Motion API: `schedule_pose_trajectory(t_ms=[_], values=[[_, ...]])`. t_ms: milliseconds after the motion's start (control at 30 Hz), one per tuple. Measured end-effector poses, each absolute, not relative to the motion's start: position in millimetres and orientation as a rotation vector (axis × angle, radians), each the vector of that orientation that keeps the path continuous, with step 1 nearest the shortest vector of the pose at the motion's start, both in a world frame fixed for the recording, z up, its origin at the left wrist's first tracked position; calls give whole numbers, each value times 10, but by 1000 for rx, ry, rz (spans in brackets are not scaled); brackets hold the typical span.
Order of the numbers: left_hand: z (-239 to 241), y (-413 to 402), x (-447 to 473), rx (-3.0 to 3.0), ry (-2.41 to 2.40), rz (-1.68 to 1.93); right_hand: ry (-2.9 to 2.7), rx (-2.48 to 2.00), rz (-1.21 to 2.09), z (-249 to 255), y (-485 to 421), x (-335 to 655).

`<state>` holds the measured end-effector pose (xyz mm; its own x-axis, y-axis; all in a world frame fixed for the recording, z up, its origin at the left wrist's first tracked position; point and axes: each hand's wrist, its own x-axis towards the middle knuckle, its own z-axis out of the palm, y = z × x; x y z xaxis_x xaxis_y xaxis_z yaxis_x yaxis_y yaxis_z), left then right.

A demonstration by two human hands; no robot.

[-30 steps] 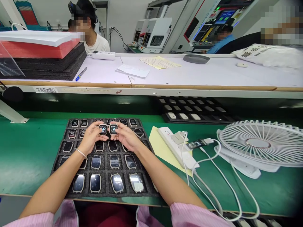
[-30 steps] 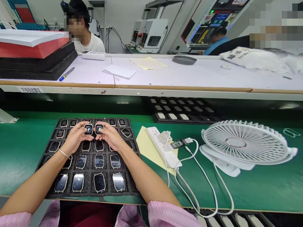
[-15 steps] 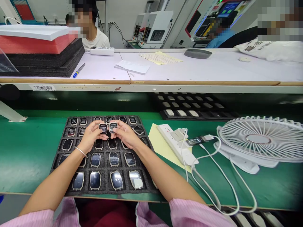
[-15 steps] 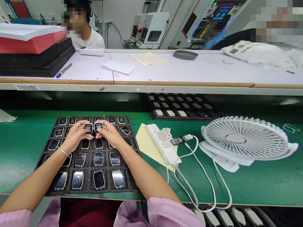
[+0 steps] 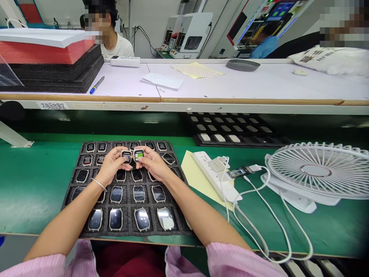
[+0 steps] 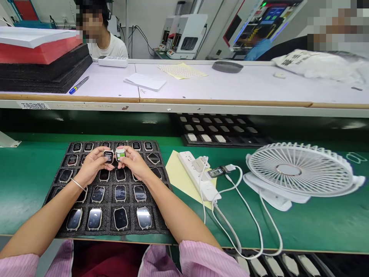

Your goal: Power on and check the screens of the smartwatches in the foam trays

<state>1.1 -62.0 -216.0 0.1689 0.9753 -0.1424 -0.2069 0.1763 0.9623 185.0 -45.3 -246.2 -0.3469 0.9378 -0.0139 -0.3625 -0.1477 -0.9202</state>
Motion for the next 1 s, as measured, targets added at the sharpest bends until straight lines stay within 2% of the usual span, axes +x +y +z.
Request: schedule_pose_trajectory(t_ms=[1000], values=[[-2150,-625,25,996,970,1062,-1131,-800,1662,-2464,-449,1849]])
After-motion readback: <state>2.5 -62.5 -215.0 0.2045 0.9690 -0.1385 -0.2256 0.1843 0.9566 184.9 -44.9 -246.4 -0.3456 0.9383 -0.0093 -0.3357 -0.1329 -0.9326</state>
